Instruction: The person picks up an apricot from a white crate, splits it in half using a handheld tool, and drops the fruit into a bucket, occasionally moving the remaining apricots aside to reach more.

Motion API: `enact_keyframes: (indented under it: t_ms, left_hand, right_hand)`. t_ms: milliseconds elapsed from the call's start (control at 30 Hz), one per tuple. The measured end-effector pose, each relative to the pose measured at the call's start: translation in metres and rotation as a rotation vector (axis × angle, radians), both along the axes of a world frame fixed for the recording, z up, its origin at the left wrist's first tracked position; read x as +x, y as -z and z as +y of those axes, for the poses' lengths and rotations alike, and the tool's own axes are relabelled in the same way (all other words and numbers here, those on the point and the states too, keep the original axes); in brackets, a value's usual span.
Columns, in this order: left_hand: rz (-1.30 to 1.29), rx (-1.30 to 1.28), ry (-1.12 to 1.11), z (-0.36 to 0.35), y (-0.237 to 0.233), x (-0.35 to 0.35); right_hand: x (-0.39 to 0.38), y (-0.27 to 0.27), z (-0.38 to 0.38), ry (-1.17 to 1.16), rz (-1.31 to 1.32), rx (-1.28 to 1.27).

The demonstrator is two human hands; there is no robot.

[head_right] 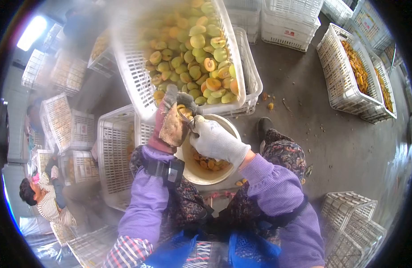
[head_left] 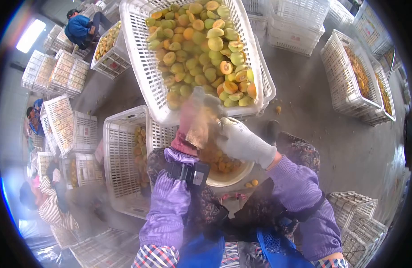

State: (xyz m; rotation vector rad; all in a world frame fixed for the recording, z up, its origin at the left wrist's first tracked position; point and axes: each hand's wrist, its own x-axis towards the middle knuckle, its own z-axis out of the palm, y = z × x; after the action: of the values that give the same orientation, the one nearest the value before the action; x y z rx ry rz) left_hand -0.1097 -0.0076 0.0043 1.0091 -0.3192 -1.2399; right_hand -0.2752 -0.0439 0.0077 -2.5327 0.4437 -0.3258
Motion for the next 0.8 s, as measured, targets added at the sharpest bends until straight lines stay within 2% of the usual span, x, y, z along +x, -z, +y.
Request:
enact_keyframes:
  t_ms: [67, 167, 200, 300, 400, 433, 500, 567, 633, 667, 700, 733, 800]
  left_hand:
    - [-0.409, -0.135, -0.007, -0.001, 0.038, 0.006]
    - [-0.990, -0.198, 0.049, 0.010, 0.005, -0.006]
    - [-0.723, -0.153, 0.082, 0.007, 0.006, -0.002]
    - [-0.514, -0.192, 0.119, 0.009, 0.007, 0.000]
    - [-0.591, -0.255, 0.057, 0.008, 0.031, -0.002]
    - [-0.606, -0.291, 0.046, 0.007, 0.032, -0.006]
    - [-0.613, -0.187, 0.035, 0.005, 0.027, 0.003]
    - [-0.972, -0.179, 0.085, 0.007, 0.019, 0.008]
    - [-0.828, -0.119, 0.071, 0.008, 0.007, 0.004]
    - [-0.504, -0.071, 0.032, 0.005, 0.002, -0.002]
    - [-0.359, -0.053, 0.022, 0.005, 0.002, -0.006]
    - [-0.213, -0.034, 0.004, 0.005, 0.003, -0.009]
    - [-0.277, -0.065, 0.039, 0.005, 0.009, -0.012]
  right_hand:
    - [0.007, -0.004, 0.006, 0.202, -0.045, 0.228]
    - [0.008, 0.001, 0.009, 0.192, -0.106, 0.272]
    - [0.006, 0.003, 0.007, 0.151, -0.299, 0.252]
    - [0.005, -0.001, 0.006, 0.170, -0.236, 0.283]
    - [0.002, -0.004, 0.009, 0.180, -0.228, 0.301]
    - [0.001, -0.008, 0.008, 0.178, -0.223, 0.385]
    - [0.001, -0.022, 0.005, 0.161, -0.214, 0.547]
    - [0.001, -0.027, 0.005, 0.177, -0.169, 0.569]
    - [0.000, -0.022, 0.008, 0.179, -0.150, 0.498]
    - [0.000, -0.012, 0.008, 0.174, -0.154, 0.413]
    - [0.000, -0.009, 0.009, 0.167, -0.155, 0.329]
    - [0.000, -0.007, 0.010, 0.150, -0.155, 0.356]
    - [-0.003, -0.009, 0.008, 0.126, -0.153, 0.405]
